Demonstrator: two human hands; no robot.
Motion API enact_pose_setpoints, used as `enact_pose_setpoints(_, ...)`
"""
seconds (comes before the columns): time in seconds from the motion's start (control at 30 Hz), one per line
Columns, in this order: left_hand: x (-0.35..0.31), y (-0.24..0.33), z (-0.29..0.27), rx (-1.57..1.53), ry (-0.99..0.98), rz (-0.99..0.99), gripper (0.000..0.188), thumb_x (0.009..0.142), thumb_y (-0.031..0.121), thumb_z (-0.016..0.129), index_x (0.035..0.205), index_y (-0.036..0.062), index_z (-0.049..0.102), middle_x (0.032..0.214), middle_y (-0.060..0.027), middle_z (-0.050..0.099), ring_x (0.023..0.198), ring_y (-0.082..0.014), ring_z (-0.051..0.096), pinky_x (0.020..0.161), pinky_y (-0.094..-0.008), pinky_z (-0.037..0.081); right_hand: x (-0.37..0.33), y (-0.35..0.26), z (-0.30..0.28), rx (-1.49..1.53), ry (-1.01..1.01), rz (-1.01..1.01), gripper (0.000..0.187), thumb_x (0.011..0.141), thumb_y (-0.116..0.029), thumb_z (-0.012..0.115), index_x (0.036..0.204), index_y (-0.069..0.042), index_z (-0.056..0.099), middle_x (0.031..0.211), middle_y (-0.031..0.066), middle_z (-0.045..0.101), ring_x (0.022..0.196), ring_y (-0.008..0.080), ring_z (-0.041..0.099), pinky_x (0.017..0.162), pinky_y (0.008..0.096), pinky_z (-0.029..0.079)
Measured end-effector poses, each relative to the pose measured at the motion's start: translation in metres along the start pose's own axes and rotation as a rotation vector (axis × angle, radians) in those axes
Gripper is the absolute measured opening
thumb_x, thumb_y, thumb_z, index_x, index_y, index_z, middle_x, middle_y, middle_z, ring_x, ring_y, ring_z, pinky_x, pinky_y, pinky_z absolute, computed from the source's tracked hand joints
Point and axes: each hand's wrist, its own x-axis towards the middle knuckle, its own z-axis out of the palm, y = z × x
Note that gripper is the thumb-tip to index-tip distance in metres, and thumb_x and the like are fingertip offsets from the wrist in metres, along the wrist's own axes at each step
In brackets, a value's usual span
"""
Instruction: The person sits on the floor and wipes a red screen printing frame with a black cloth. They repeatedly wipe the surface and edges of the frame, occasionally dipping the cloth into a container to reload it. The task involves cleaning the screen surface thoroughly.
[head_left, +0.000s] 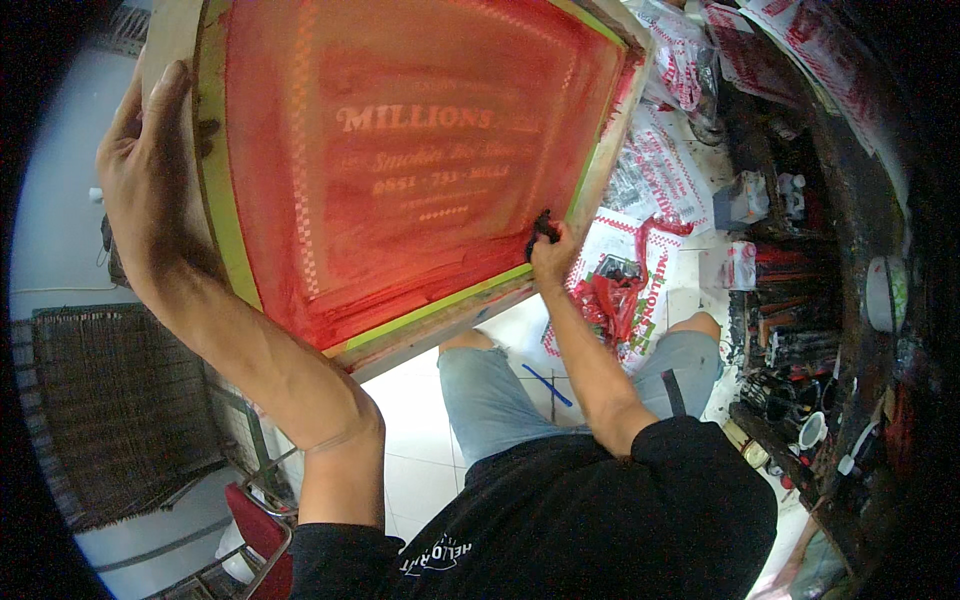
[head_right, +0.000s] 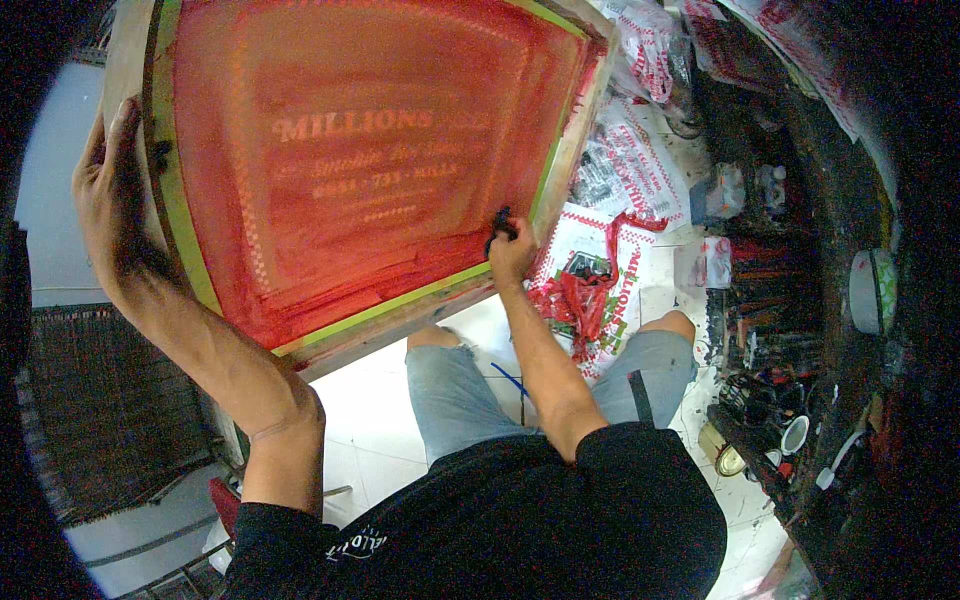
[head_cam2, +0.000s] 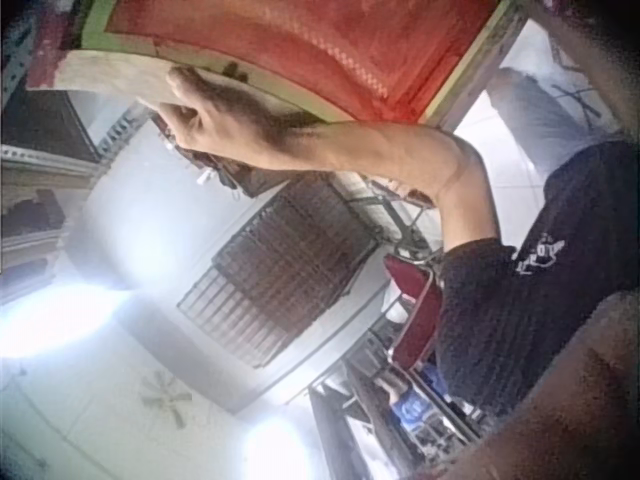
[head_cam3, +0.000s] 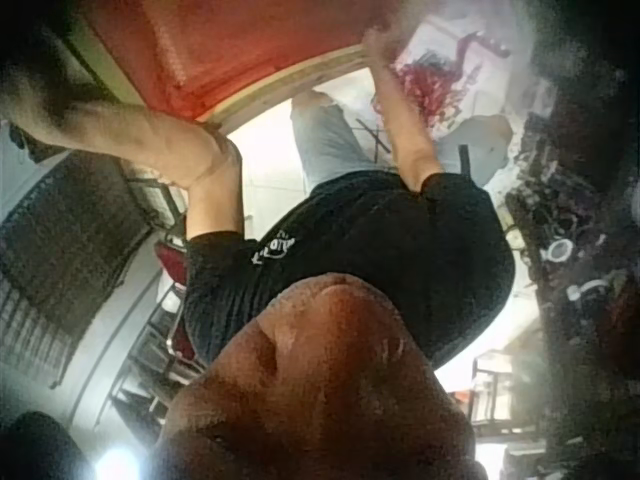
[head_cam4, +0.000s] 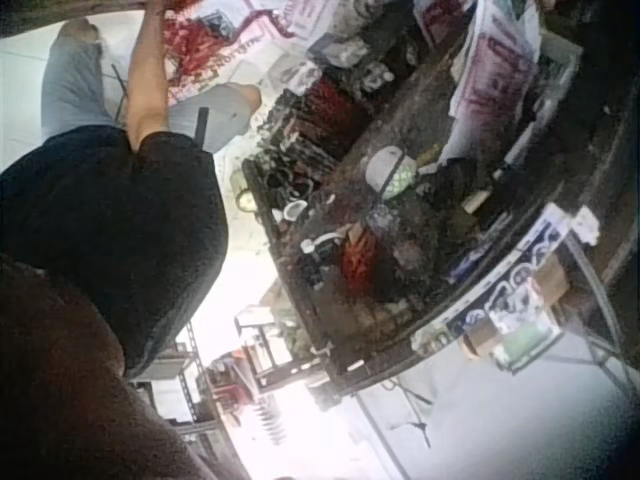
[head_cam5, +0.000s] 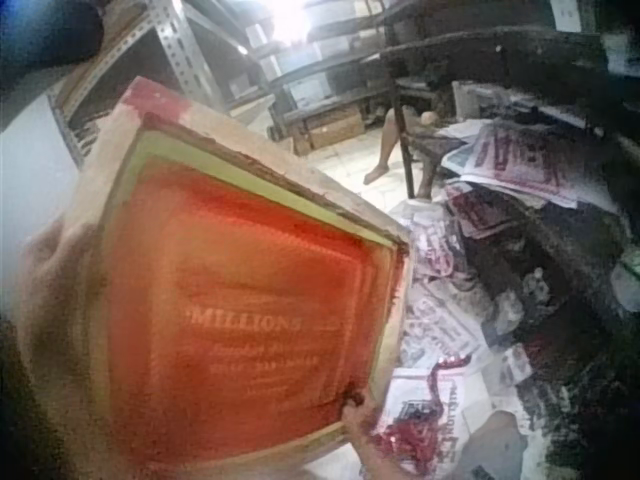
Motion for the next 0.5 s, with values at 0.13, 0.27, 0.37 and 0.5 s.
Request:
enact_pose_setpoints(0.13,0.011,-0.009,-0.009,0.035,-0.015,-0.015,0.043,0.092,0.025,0.063,0.124,-0.0027,0.058,0.109,-0.0081,0.066,0.091,-0.0151,0.062,0.081,-0.0253,0.048,-0.035,-0.018,0.005,0.047,-0.114,-0.297,0.027,0.065,0.006,0.055,0.090,-0.001,0.063,0.088,0.0180,0.063,0.088,0.0351,0.061,0.083,0.0406,0.048)
enact_pose_setpoints(0.27,0.010,-0.009,-0.014,-0.049,-0.020,-0.020,0.039,0.092,0.017,0.061,0.126,-0.0023,0.057,0.105,-0.0076,0.066,0.091,-0.0131,0.062,0.079,-0.0238,0.048,0.007,0.016,0.000,0.014,-0.094,0.060,0.027,0.069,0.008,0.059,0.094,0.000,0.063,0.091,0.0147,0.065,0.088,0.0296,0.063,0.083,0.0388,0.049)
enact_pose_setpoints(0.37,0.010,-0.010,-0.009,-0.075,-0.016,-0.013,0.038,0.092,0.015,0.061,0.126,-0.0023,0.057,0.106,-0.0078,0.066,0.090,-0.0132,0.062,0.079,-0.0243,0.048,0.030,0.035,-0.015,0.395,-0.131,0.307,0.022,0.074,0.008,0.063,0.095,-0.001,0.063,0.092,0.0120,0.067,0.085,0.0235,0.064,0.080,0.0352,0.050)
enact_pose_setpoints(0.5,0.004,-0.003,-0.011,-0.040,0.020,-0.023,0.039,0.092,0.017,0.061,0.126,-0.0017,0.057,0.107,-0.0078,0.065,0.089,-0.0128,0.061,0.079,-0.0245,0.048,0.025,0.042,-0.022,0.988,-0.152,0.583,0.021,0.078,0.009,0.066,0.095,-0.003,0.065,0.094,0.0101,0.067,0.084,0.0183,0.063,0.077,0.0297,0.050)
